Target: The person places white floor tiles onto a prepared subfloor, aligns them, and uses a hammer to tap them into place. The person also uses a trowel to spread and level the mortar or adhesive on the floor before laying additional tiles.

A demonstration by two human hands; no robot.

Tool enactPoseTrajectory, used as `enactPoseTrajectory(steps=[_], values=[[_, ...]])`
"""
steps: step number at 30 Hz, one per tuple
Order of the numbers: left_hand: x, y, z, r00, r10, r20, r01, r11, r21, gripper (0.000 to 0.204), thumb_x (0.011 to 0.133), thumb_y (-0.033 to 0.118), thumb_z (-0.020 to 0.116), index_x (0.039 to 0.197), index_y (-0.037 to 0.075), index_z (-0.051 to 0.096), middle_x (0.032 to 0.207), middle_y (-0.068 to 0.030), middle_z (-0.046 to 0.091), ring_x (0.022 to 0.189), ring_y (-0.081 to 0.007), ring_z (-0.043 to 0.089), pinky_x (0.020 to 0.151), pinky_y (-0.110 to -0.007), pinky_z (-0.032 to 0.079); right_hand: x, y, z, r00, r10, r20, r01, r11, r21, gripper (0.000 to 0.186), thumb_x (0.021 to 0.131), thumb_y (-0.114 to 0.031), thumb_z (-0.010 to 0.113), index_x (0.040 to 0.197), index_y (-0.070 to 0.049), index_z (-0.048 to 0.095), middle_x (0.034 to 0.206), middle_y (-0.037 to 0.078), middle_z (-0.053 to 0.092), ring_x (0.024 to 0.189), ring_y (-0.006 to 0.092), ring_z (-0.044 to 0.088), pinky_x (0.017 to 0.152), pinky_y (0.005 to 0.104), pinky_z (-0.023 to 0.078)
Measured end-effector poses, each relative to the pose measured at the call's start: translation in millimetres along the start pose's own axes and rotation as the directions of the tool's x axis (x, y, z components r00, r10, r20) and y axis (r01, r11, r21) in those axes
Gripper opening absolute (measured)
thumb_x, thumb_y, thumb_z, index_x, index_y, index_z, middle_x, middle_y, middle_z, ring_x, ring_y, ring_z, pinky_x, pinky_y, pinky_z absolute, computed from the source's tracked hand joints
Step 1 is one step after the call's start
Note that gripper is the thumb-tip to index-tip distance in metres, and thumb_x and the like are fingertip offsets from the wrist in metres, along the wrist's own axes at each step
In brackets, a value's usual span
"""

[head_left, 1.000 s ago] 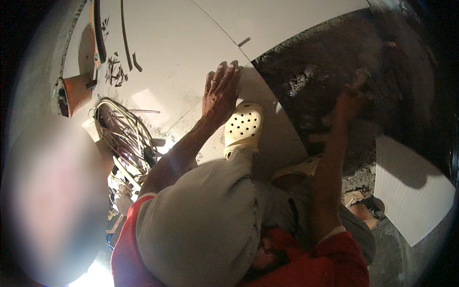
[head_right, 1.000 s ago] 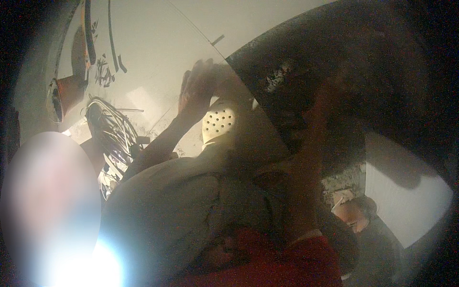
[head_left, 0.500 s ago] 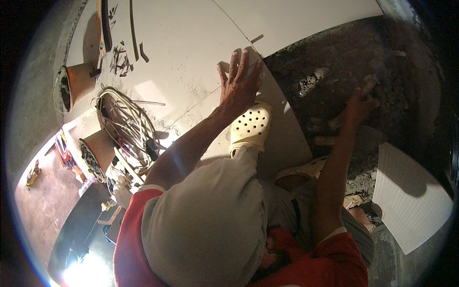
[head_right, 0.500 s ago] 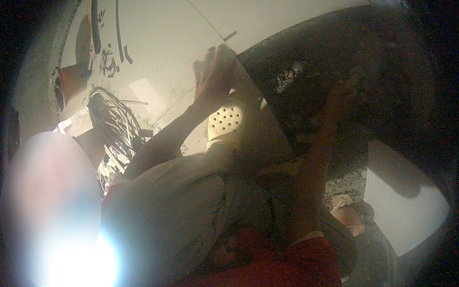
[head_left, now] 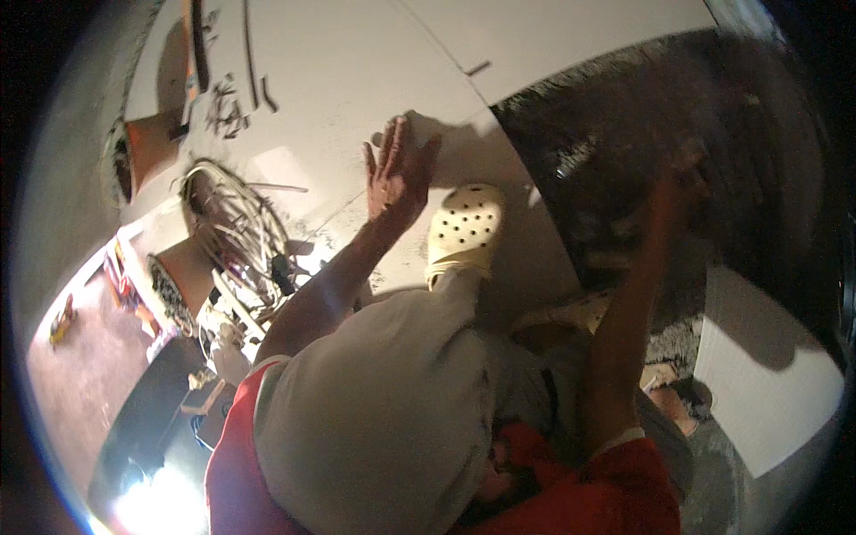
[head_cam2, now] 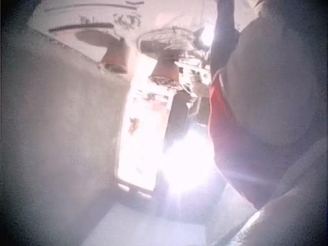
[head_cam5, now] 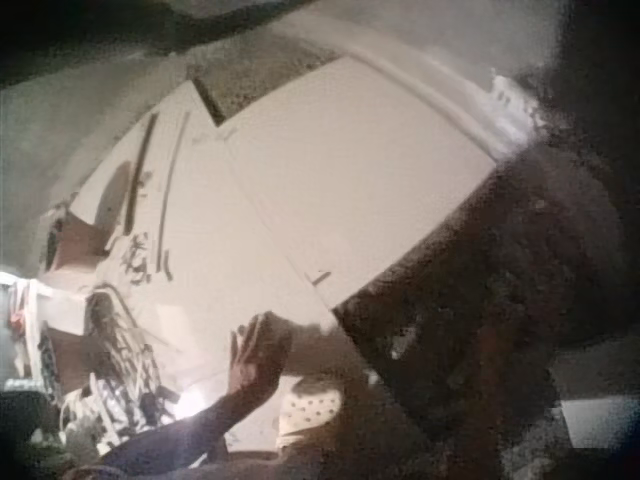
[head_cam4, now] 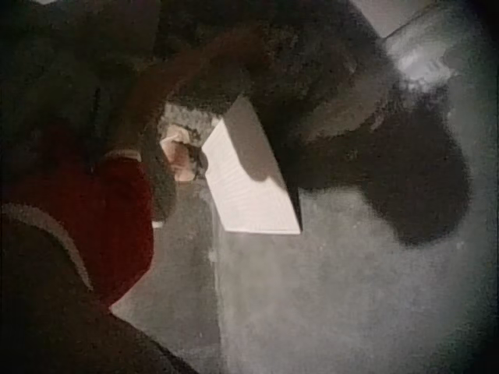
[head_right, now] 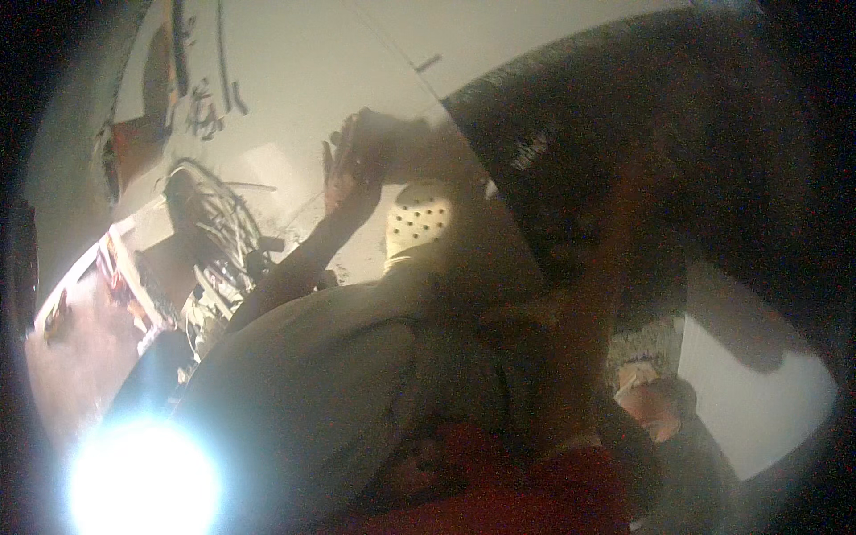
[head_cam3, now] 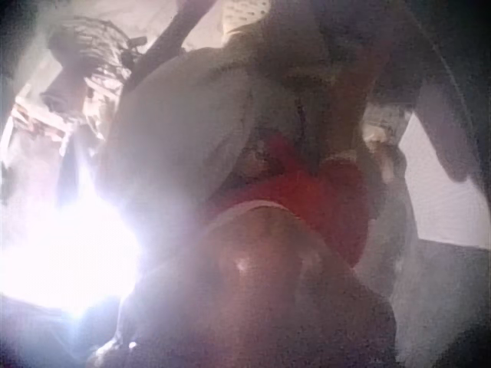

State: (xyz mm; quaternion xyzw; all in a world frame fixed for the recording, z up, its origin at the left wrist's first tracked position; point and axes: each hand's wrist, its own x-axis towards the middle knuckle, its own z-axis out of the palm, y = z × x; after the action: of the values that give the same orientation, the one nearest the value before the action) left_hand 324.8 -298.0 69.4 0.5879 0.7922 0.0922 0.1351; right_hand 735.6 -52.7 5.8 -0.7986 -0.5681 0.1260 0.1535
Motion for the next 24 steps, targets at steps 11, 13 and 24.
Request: enactPoseTrajectory(steps=[11, 13, 24], values=[[36, -150, -51, 0.758, -0.361, -0.542, 0.420, 0.907, -0.017, 0.033, 0.094, 0.036, 0.073, 0.099, 0.003, 0.066, 0.100, -0.0149, 0.066, 0.102, -0.0334, 0.057, 0.096, -0.046, 0.041, 13, -64, -56, 0.985, 0.030, 0.168, -0.019, 0.998, -0.064, 0.057, 0.099, -0.047, 0.065, 0.133, -0.001, 0.065, 0.137, 0.022, 0.061, 0.122, 0.0372, 0.062, 0.102, 0.0503, 0.052], [61, -190, -55, 0.662, -0.444, -0.603, 0.530, 0.847, -0.042, 0.043, 0.095, 0.038, 0.070, 0.118, 0.003, 0.058, 0.111, -0.0230, 0.061, 0.114, -0.0361, 0.053, 0.100, -0.050, 0.040, 12, -76, -66, 0.982, 0.044, 0.185, -0.023, 0.993, -0.114, 0.056, 0.099, -0.048, 0.066, 0.131, -0.003, 0.067, 0.136, 0.020, 0.063, 0.121, 0.0368, 0.062, 0.102, 0.0502, 0.051], [116, -192, -65, 0.818, -0.448, -0.361, 0.448, 0.890, -0.089, 0.036, 0.098, 0.031, 0.060, 0.075, 0.005, 0.070, 0.067, -0.0069, 0.069, 0.062, -0.0172, 0.064, 0.060, -0.036, 0.051, -42, -162, -59, 0.879, -0.474, -0.052, 0.474, 0.856, 0.205, 0.040, 0.108, -0.033, 0.054, 0.133, -0.004, 0.065, 0.128, 0.017, 0.070, 0.116, 0.0331, 0.068, 0.102, 0.0436, 0.052]])
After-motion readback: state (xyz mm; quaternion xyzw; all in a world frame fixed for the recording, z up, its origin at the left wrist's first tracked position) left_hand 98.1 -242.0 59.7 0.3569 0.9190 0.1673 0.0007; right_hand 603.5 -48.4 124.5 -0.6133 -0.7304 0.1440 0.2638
